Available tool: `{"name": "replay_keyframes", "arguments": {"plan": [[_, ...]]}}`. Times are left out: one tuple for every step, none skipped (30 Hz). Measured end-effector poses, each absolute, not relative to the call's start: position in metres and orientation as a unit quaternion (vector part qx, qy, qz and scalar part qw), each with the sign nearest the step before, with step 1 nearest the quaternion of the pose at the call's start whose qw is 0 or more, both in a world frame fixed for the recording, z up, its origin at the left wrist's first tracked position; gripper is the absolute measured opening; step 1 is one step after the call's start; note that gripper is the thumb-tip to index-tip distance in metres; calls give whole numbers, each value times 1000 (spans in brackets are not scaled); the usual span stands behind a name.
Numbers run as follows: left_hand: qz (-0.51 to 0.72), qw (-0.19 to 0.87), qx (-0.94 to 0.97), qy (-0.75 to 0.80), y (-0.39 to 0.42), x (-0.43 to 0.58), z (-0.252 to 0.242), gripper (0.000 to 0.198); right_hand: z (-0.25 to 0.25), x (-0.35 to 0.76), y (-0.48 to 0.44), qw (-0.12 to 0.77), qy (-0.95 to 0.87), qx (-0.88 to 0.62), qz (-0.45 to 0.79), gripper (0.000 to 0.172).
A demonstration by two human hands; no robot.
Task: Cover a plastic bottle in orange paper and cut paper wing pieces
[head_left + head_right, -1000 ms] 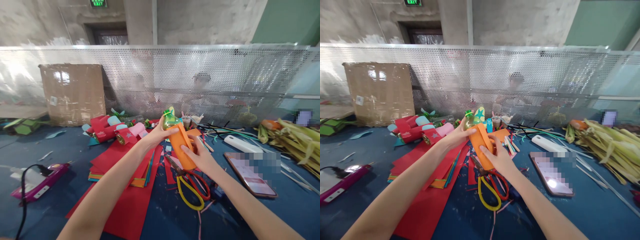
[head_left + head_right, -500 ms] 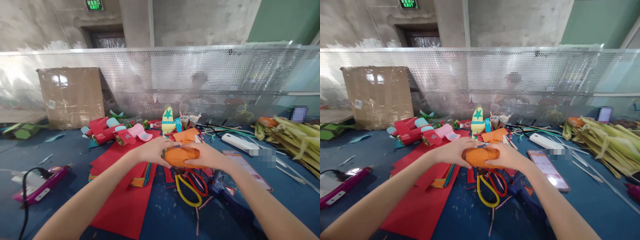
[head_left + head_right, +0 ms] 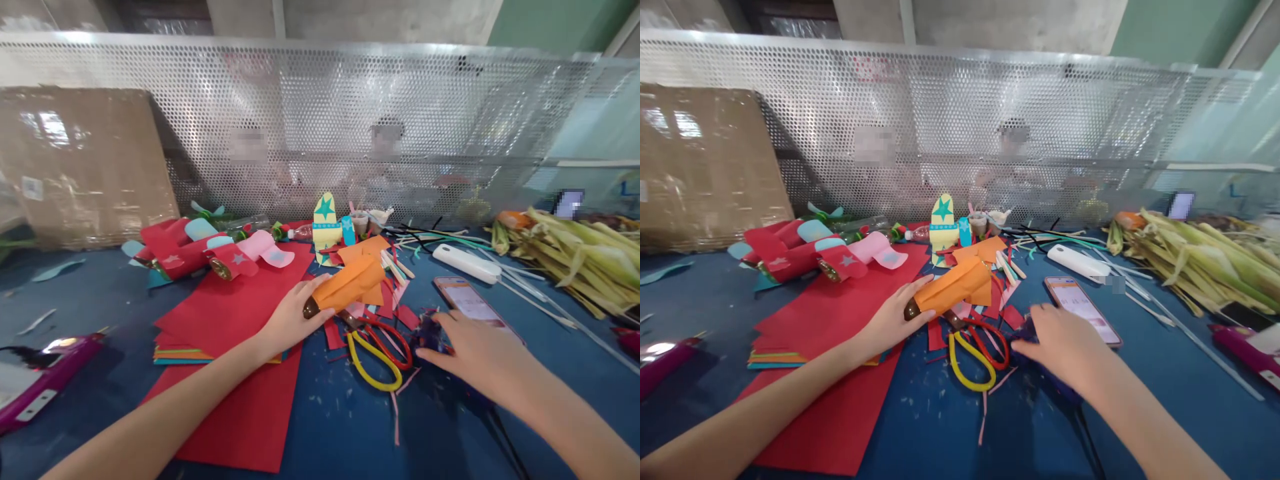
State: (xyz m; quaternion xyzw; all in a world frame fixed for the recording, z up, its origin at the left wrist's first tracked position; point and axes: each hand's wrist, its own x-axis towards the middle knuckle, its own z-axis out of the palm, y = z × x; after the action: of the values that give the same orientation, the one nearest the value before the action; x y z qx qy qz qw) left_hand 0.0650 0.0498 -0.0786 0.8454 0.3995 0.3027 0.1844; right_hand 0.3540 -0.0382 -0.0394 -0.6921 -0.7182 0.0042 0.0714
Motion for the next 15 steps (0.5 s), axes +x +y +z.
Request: {"name": "replay_keyframes", "arguments": {"plan": [[306,191,845,395,50,65,-79,58,-52,354,-51,61,-708,-703,-9,32],[309,199,844,391,51,64,-78,57,-65,353,-62,65,-691,-719,-50,41],[311,207,843,387,52,64,-78,55,-78,353,-73,79,-681,-723,-83,50],[312,215,843,383,53,63,-78,54,-90,353,-81,101,-672,-725,-113,58],[315,221,842,379,54,63,-79,53,-100,354,-89,120,-662,-726,-141,64],[317,226,841,374,55,62,-80,52,-109,355,-94,136,-665,-716,-162,70],[320,231,841,369,56,62,-81,51,-116,356,-98,148,-675,-702,-174,71],[323,234,841,365,56,61,-82,51,-121,357,-101,161,-681,-690,-182,70],[326,236,842,360,57,61,-83,51,-124,358,-103,172,-689,-680,-183,67],[330,238,842,354,57,60,-84,51,-124,359,-104,184,-693,-673,-181,64],[334,239,843,348,57,60,-85,51,-123,360,-105,196,-691,-672,-178,61],[337,239,843,343,57,59,-86,51,-120,360,-106,208,-685,-676,-173,59],[340,240,844,338,57,59,-86,50,-116,359,-108,224,-675,-683,-166,57],[340,240,845,335,57,59,-86,50,-110,357,-111,245,-664,-689,-154,55],[339,239,847,333,57,59,-86,50,-104,355,-114,268,-654,-695,-134,53]]}}
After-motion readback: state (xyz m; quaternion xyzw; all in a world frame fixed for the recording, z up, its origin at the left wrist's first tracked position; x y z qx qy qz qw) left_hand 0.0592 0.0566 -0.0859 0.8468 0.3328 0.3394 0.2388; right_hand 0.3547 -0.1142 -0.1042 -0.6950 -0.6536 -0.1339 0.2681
